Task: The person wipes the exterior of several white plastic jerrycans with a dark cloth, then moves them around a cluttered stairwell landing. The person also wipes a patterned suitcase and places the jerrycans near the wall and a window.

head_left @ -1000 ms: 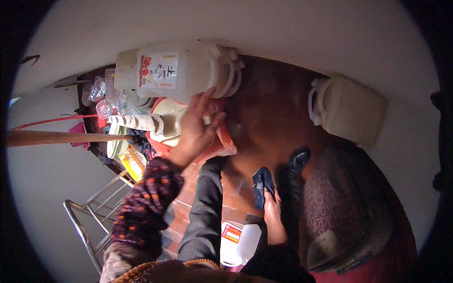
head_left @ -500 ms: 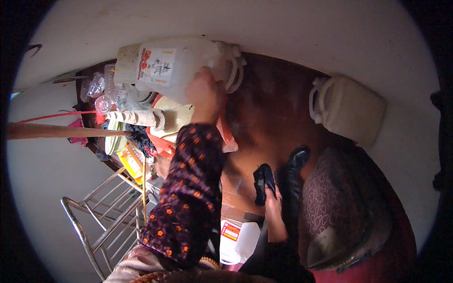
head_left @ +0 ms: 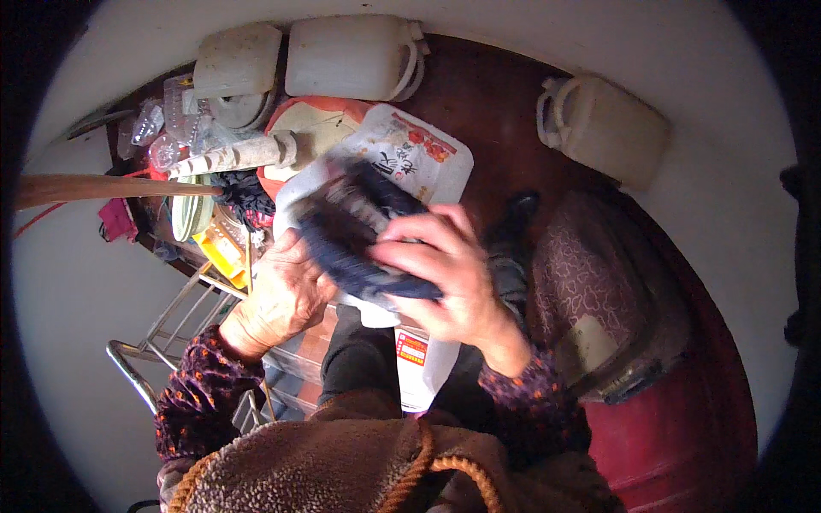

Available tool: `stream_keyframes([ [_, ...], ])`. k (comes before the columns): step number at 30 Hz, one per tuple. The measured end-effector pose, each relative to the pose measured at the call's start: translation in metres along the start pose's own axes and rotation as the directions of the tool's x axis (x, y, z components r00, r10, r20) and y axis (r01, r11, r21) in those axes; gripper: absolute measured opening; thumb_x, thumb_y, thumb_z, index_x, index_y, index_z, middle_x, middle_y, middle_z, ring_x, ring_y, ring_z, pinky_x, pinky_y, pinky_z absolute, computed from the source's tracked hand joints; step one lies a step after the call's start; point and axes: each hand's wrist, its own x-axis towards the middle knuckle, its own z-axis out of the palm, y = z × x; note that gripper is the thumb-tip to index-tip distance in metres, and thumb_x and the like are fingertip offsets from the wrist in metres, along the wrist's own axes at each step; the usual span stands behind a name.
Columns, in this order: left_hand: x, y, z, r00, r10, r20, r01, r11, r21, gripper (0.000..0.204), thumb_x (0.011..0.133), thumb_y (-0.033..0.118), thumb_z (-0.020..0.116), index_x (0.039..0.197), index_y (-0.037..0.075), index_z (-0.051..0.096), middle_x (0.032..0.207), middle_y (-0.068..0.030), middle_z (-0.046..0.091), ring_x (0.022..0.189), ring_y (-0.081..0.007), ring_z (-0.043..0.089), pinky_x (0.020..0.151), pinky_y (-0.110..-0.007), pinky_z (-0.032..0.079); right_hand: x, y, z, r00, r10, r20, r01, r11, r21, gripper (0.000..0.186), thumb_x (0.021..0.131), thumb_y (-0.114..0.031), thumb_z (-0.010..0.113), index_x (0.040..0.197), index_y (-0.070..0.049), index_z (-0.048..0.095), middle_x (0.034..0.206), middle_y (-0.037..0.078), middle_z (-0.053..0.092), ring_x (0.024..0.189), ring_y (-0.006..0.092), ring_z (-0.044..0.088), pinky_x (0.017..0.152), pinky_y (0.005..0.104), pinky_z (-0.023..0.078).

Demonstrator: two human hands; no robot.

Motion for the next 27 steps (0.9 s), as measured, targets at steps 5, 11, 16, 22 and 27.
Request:
stream_keyframes([
  [5, -0.021, -0.008, -0.014, 0.987, 0.011, 0.163, 0.028, 0.971, -0.236, 0.025, 0.054, 0.019, 0.063, 0.077, 0.010, 0.060, 0.069, -0.0004, 0.052, 0.068, -0.0202, 0.048, 0.064, -0.036, 0.038, 0.030, 0.048, 0.021, 0.977, 0.205, 0.065, -0.197, 0.975, -0.105, 0.033, 0.074, -0.011, 0.070, 0.106, -0.006, 0.066, 0.102, 0.011, 0.062, 0.093, 0.0302, 0.059, 0.084, 0.0394, 0.049],
  [11, -0.036, -0.011, -0.021, 0.978, 0.158, 0.138, -0.082, 0.892, -0.444, 0.016, 0.060, 0.018, 0.059, 0.073, 0.012, 0.053, 0.067, 0.0006, 0.047, 0.069, -0.0213, 0.048, 0.064, -0.035, 0.040, 0.038, 0.007, 0.037, 0.963, 0.248, 0.110, -0.265, 0.945, 0.191, 0.025, 0.075, -0.010, 0.071, 0.098, -0.004, 0.067, 0.097, 0.014, 0.062, 0.092, 0.0318, 0.061, 0.081, 0.0397, 0.050],
  [16, -0.037, -0.006, -0.017, 0.967, 0.250, 0.055, -0.192, 0.851, -0.489, 0.020, 0.060, 0.021, 0.059, 0.075, 0.009, 0.056, 0.068, 0.0001, 0.050, 0.073, -0.0191, 0.051, 0.066, -0.032, 0.043, 0.050, 0.013, 0.082, 0.996, 0.089, 0.031, -0.093, 0.977, 0.192, 0.031, 0.071, -0.011, 0.070, 0.102, -0.005, 0.066, 0.099, 0.011, 0.061, 0.093, 0.0313, 0.059, 0.087, 0.0417, 0.048],
  [22, -0.059, -0.024, -0.038, 0.983, 0.151, 0.102, -0.083, 0.870, -0.486, 0.025, 0.054, 0.020, 0.061, 0.076, 0.009, 0.057, 0.070, -0.0003, 0.052, 0.069, -0.0199, 0.050, 0.062, -0.034, 0.041, -0.005, 0.146, 0.081, 0.660, 0.678, 0.324, -0.709, 0.704, -0.030, 0.034, 0.092, -0.020, 0.061, 0.121, -0.002, 0.061, 0.120, 0.020, 0.063, 0.109, 0.0316, 0.063, 0.093, 0.0375, 0.048],
  [27, -0.080, -0.020, -0.006, 0.477, -0.763, 0.436, 0.641, -0.037, -0.767, 0.018, 0.084, 0.010, 0.073, 0.098, 0.003, 0.064, 0.078, 0.0008, 0.062, 0.068, -0.0118, 0.058, 0.062, -0.026, 0.047, -0.044, 0.119, 0.031, 0.616, 0.749, -0.245, -0.641, 0.657, 0.397, 0.051, 0.093, -0.020, 0.058, 0.140, -0.005, 0.048, 0.134, 0.013, 0.057, 0.123, 0.0276, 0.054, 0.106, 0.0366, 0.040],
])
